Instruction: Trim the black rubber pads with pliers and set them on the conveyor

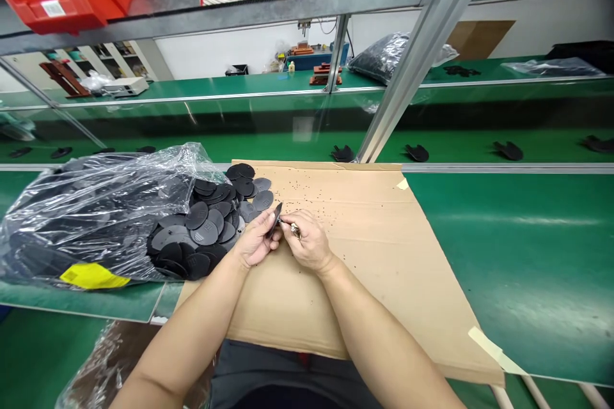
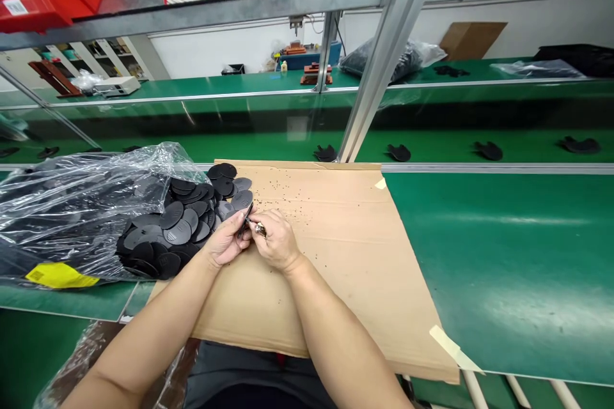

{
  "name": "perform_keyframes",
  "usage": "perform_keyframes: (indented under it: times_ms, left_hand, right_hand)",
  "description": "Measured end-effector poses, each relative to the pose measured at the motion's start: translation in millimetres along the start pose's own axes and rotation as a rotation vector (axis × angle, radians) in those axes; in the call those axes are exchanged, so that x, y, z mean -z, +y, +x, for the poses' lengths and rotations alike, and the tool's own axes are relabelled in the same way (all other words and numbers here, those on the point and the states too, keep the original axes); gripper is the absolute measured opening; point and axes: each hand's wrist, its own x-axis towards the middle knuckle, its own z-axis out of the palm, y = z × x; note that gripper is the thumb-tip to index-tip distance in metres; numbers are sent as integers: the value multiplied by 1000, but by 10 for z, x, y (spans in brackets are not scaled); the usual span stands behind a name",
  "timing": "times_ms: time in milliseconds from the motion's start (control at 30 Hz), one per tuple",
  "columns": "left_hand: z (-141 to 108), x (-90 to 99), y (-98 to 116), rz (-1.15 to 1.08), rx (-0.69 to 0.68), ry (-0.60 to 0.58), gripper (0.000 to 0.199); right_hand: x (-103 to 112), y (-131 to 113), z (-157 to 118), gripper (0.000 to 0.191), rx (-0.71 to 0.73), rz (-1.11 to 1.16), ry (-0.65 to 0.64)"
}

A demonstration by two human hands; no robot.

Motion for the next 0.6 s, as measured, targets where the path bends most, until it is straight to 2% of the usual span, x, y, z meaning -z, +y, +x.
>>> perform_keyframes:
  times_ms: [67, 133, 200, 267, 367, 467, 533, 600]
  left_hand:
    - [7, -21, -5, -3, -47, 57, 47]
    - [46, -56, 0, 5, -122, 133, 46]
    - [147, -91, 48, 53, -209, 218, 46]
    - [324, -101, 183, 165, -321, 304, 46]
    - [689, -32, 604, 551, -532, 475, 39]
    - [1046, 108, 1163, 1178, -720, 695, 31]
    - [1242, 183, 1450, 1513, -719, 783, 37]
    - [1424, 197, 1568, 1630, -669, 816, 47]
  right_hand:
    - [-12, 32, -12, 15, -58, 36, 10]
    - [-23, 94, -23, 14, -200, 113, 68]
    - [-27, 181, -25, 15, -398, 219, 191]
    - [-21, 272, -14, 20, -561, 327, 348]
    - [-7, 358, 9, 26, -643, 441, 491]
    - [-5, 355, 16, 26, -641, 463, 489]
    - [-13, 326, 15, 24, -630, 451, 463]
    - [-22, 302, 20, 22, -617, 438, 448]
